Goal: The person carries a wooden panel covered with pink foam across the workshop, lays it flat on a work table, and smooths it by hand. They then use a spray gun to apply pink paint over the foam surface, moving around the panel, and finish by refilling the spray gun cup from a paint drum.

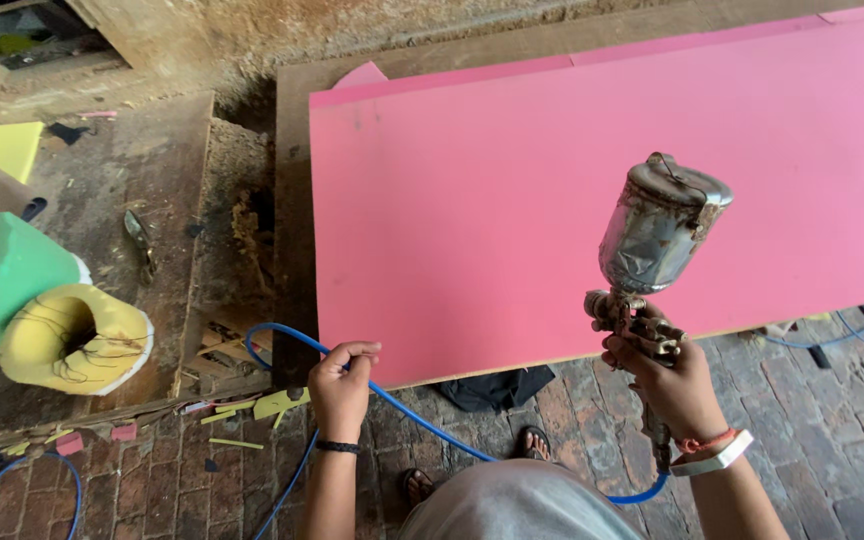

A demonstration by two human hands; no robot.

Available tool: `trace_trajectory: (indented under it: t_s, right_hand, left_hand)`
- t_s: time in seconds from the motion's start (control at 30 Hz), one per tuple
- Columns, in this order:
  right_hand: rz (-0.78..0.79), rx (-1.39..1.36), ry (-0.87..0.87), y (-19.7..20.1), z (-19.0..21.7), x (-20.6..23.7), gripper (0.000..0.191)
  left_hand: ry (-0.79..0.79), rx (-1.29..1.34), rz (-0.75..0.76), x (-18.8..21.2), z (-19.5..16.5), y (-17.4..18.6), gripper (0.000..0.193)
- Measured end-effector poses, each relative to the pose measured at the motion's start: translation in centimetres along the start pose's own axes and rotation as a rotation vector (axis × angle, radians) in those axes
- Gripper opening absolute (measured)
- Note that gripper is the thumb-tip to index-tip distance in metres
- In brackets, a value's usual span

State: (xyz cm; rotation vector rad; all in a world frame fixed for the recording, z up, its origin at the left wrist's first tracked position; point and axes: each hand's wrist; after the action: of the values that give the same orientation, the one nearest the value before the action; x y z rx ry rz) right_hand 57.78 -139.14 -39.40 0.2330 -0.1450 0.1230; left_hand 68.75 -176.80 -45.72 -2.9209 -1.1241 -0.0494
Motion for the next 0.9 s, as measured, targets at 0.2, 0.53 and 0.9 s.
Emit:
trace_trajectory:
  t_s: [0.2, 0.53, 0.9]
  right_hand:
    - [0.163, 0.251, 0.045, -3.5, 6.6, -4.2, 0.046]
    - [0.264, 0.097, 0.214, -12.8, 15.1, -7.3, 0.033]
    - [0.263, 0.112, 0.354, -20.1, 19.0, -9.5, 0.039]
  left_hand:
    - [0.043, 0.033, -0.041, -0.8, -0.5, 2.5, 0.024]
    - [0.079, 0.254, -0.224, -1.4, 1.9, 8.8, 0.025]
    - [0.168, 0.318, -0.262, -3.1, 3.4, 13.9, 0.022]
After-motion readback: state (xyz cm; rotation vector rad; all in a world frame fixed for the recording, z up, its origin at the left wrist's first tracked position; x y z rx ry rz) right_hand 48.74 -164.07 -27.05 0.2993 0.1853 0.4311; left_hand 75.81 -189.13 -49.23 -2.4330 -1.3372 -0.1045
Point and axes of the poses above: each hand's wrist, its own x-axis away from the middle knuckle, its own y-axis out of the back of the hand, z = x × y, and after that the axes turned 12 degrees about x, right-handed
